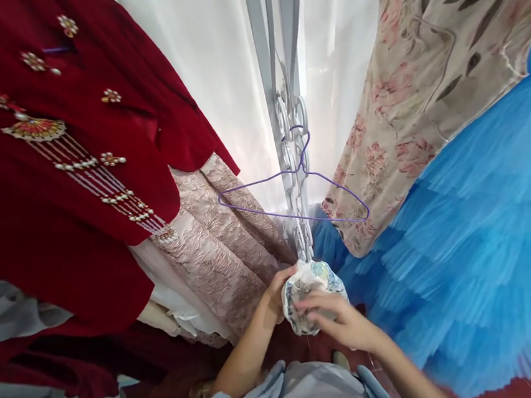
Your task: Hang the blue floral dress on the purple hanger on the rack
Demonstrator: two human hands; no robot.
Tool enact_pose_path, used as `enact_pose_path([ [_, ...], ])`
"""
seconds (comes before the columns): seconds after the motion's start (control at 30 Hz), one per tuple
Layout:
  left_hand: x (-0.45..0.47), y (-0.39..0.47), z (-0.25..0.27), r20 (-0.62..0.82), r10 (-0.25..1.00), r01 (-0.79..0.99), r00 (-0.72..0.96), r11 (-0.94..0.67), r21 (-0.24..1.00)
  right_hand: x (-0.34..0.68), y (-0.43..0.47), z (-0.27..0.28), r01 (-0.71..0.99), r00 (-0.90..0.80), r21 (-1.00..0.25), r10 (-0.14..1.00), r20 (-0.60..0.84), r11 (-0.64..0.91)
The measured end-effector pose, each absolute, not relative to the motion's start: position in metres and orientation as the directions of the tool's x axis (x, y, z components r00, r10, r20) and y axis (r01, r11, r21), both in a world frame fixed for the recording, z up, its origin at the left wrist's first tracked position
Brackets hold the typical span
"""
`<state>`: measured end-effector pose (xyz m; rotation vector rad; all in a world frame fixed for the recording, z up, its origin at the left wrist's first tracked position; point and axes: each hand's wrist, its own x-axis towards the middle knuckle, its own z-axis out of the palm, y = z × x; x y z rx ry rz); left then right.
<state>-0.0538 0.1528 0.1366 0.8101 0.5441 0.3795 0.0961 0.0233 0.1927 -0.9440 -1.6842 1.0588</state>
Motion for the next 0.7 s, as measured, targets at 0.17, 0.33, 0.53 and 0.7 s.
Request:
enact_pose_path([
  [0.17,-0.076,0.159,0.191,-0.298,0.166,0.206,0.94,0.423,0.883,0.163,0.03,0.208,0.206,0.073,-0.904,0.916,0.395,0.374],
  [0.33,-0.075,0.167,0.248,-0.342,-0.277,0.345,0.898,-0.039,0.938,0.121,0.063,0.168,0.121,-0.445,-0.965,0.882,0.155,0.231],
  [0.53,-0.137,0.19,0.332,-0.305,0.063,0.303,0.95,-0.41,0.86,0.106,0.058,0.131,0.068,-0.534,-0.997,0.846,-0.005,0.037],
  [0.7,-0.165,0.172,0.358,-0.19,0.276,0.278,0.942,-0.33,0.902,0.113,0.057,0.162,-0.051,-0.578,-0.999,0.816,0.021,-0.011],
])
